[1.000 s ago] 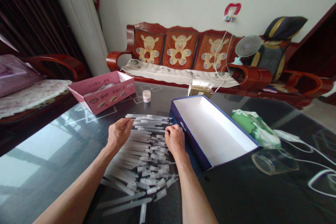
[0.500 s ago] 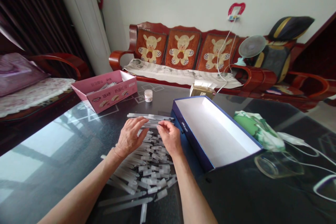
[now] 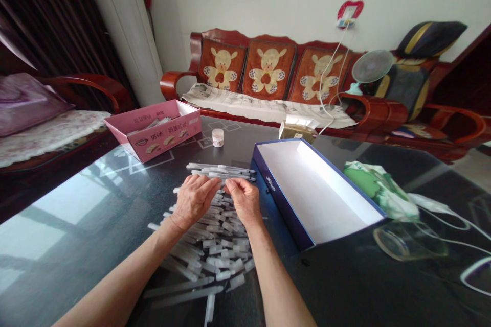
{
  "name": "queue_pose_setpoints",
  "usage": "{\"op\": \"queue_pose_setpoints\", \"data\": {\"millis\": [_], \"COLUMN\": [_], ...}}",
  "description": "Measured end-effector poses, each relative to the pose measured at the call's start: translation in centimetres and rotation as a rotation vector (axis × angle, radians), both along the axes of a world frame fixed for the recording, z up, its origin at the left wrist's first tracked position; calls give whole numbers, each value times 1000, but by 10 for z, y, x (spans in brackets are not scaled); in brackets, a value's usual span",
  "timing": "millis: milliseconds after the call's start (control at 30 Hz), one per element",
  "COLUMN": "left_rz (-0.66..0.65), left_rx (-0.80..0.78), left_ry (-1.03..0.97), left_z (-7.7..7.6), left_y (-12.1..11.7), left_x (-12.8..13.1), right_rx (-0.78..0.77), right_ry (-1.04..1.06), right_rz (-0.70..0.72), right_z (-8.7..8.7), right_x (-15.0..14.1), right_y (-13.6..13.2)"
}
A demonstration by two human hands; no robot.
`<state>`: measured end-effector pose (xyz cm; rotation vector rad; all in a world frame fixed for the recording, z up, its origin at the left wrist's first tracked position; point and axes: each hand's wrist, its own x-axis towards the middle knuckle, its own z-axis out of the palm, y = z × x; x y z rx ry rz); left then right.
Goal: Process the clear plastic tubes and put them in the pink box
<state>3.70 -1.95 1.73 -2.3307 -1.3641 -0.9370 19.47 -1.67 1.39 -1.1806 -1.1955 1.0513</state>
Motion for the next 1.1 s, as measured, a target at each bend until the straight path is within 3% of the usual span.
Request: {"op": "queue_pose_setpoints", "data": {"millis": [533, 667, 833, 1100], "left_rz": [36, 43, 36, 16], "left_rx": [-100, -88, -73, -70], "left_ry": [105, 91, 87, 96], "left_z": [0, 0, -1, -3], "left_y": [2, 3, 3, 4], "left_x": [-2, -2, -2, -4], "right_rx": [178, 114, 116, 82], "right_ry": [-227, -178, -362, -269], "right_rz": [100, 81, 2, 101], "right_z": [-1, -2, 1, -3], "right_x": [10, 9, 10, 11], "right_y": [3, 2, 1, 3]}}
